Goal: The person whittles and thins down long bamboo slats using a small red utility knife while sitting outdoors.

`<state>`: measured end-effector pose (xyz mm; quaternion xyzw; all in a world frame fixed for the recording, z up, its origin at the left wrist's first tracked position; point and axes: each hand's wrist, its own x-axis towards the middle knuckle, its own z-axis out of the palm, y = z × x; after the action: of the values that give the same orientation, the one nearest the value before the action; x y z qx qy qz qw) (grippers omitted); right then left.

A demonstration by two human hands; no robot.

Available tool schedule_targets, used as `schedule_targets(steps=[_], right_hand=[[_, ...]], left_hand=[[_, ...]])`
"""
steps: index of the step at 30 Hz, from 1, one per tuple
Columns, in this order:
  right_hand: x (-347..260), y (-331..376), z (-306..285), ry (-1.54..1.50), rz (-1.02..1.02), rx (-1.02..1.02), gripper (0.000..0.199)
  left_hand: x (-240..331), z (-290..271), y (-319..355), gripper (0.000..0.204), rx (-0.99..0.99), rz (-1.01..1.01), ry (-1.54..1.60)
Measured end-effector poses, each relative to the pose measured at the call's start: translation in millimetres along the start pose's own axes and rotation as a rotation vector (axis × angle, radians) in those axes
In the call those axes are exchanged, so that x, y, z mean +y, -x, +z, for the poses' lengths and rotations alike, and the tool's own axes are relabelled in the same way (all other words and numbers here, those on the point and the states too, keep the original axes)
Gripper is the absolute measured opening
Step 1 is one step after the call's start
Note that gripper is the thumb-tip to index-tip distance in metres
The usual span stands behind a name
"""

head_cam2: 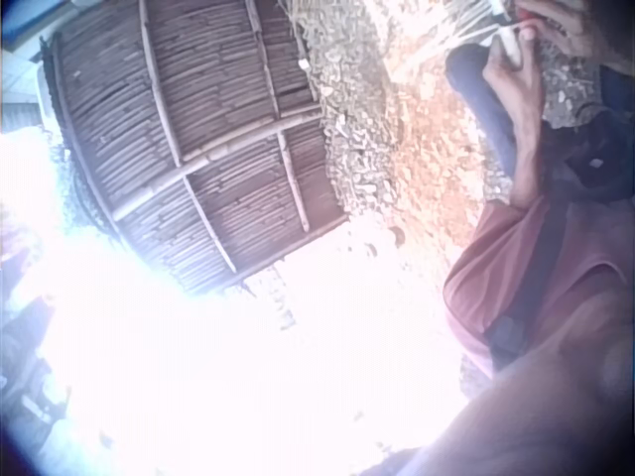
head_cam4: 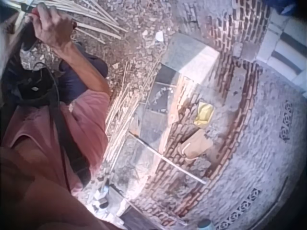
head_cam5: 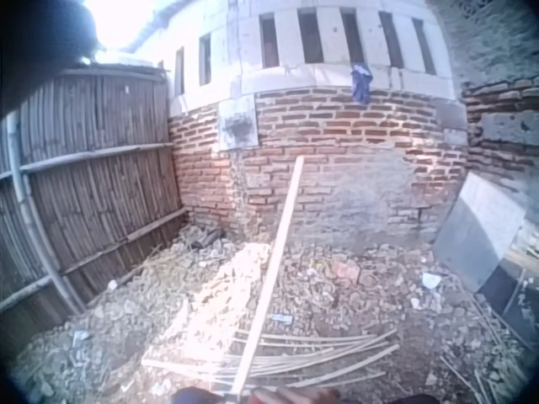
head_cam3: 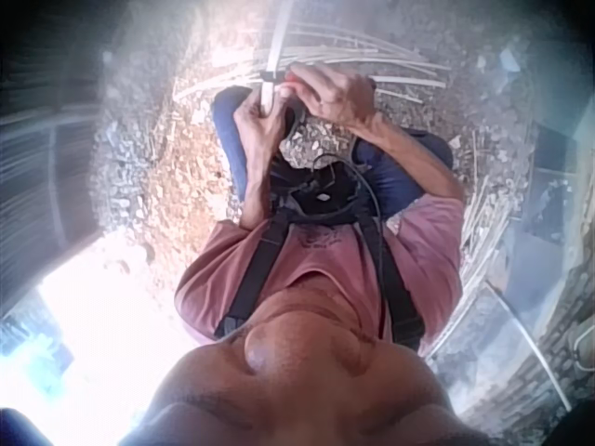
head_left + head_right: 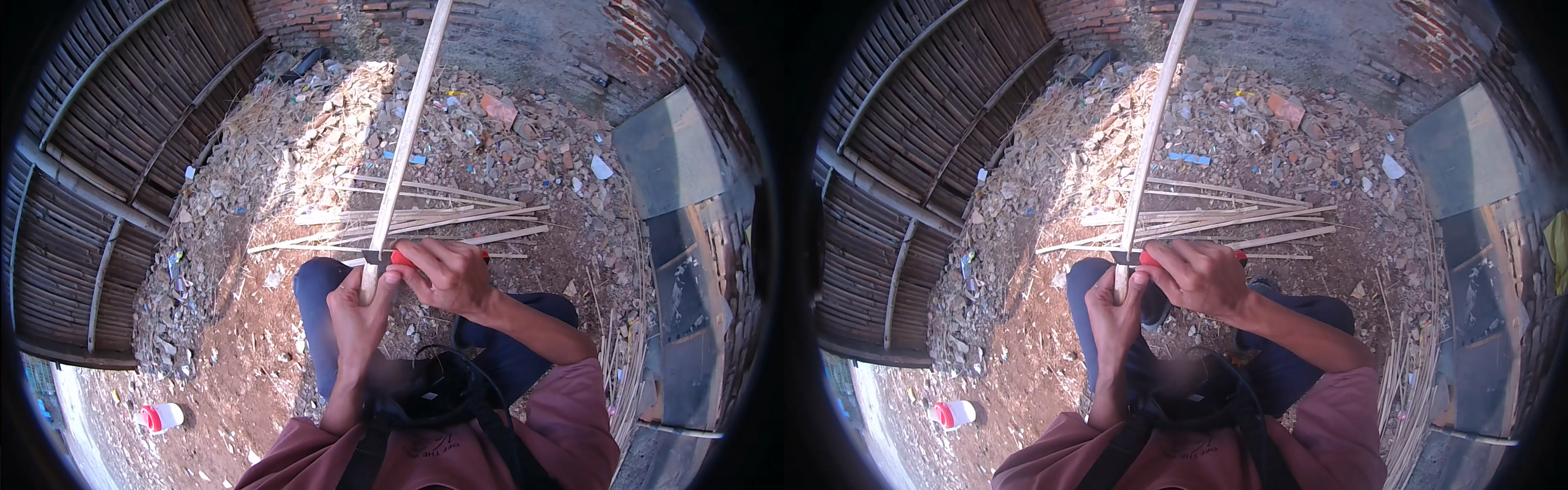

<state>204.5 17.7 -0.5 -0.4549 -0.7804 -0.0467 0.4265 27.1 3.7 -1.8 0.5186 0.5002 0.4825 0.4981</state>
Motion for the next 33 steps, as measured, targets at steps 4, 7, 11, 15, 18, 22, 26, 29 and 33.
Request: schedule_targets(steps=[4, 7, 11, 15, 18, 22, 26, 29, 33], right_hand=[[2.3, -1.7, -0.7, -0.003, -0.008, -0.006, 0.017], [6.5, 0.2, 0.9, 0.002, -0.015, -0.003, 0.019], [11.1, -5.7, -4.7, 0.013, 0.045, 0.014, 0.022], [16.1, -8.7, -4.8, 0.015, 0.04, -0.008, 0.025], [15.2, -9.9, -6.9, -0.013, 0.036, -0.01, 0.024], [23.4, -10.5, -7.5, -0.037, 0.059, 0.02, 0.023], [52.0, -31.1, -30.3, -0.007, 0.23, 0.082, 0.023], [59.1, -27.5, -28.8, -0.035, 0.195, 0.064, 0.024], [79.5, -32.3, -40.9, 0.015, 0.307, 0.108, 0.027]], left_hand=[[2.7, -0.2, 0.4, 0.021, -0.006, 0.007, -0.016], [-3.2, -1.7, -0.8, 0.023, -0.029, 0.036, -0.064], [-6.8, -3.2, -0.6, 0.024, -0.013, 0.018, -0.121], [-8.0, -5.1, 0.7, 0.025, -0.008, 0.001, -0.124], [-0.2, -5.0, 4.6, 0.025, 0.0, 0.002, -0.142], [-0.5, -7.9, 5.4, 0.029, -0.01, -0.016, -0.276], [-12.5, -16.7, 23.1, 0.035, -0.042, -0.008, -0.364], [-16.1, -17.7, 30.0, 0.039, -0.056, -0.041, -0.355], [-21.0, -24.8, 38.4, 0.04, -0.087, -0.093, -0.398]])
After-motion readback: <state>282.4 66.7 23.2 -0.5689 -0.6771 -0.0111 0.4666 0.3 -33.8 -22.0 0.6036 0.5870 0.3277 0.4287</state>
